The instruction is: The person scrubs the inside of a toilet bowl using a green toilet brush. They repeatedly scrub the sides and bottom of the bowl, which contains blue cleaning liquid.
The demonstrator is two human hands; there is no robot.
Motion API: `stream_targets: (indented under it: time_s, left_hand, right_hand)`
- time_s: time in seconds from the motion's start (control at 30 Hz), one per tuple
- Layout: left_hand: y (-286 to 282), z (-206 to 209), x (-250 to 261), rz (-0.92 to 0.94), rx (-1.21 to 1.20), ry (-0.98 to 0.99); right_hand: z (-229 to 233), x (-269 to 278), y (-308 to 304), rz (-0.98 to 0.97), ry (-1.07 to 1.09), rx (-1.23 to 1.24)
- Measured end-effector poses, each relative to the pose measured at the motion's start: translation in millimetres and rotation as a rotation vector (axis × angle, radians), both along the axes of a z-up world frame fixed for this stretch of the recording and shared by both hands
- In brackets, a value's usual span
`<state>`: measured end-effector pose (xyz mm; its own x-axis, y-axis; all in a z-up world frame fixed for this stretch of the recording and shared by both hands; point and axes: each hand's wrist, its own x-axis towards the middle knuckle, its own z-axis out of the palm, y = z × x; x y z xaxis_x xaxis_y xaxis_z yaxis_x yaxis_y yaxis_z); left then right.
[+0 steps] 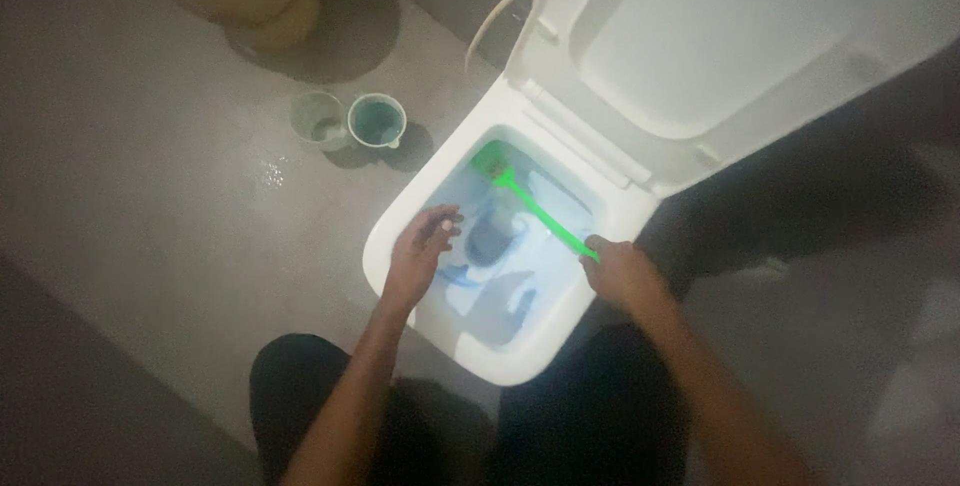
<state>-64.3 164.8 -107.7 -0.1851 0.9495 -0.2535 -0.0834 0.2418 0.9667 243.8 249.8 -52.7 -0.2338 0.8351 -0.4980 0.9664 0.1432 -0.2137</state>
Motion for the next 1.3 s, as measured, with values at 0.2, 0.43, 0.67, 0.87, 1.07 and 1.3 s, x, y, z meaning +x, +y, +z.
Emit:
stream_targets:
  time_s: [0.2, 0.43, 0.67, 0.87, 1.07, 1.3]
  left_hand:
    - [8, -15, -9, 0.015, 0.166, 0.064]
    - [-4, -21, -16, 0.058, 0.352, 0.022]
    - [-9, -4, -11, 0.064, 0.375, -0.005]
    - [-16, -14, -14, 0.018, 0.393, 0.017]
    - [-8, -17, -24, 0.06, 0.452, -0.045]
    - [-4, -19, -36, 0.067, 0.492, -0.113]
  right_hand:
    - [-20, 17, -12, 0.058, 0.047, -0.015]
    - [-13, 15, -43, 0.066, -0.055, -0.253]
    - [13, -30, -58, 0.261, -0.062, -0.183]
    - [26, -72, -59, -0.244, 0.054, -0.615]
    - [-5, -112, -81, -0.44, 0.474, -0.665]
    - [-51, -158, -105, -0.561, 0.641, -0.686]
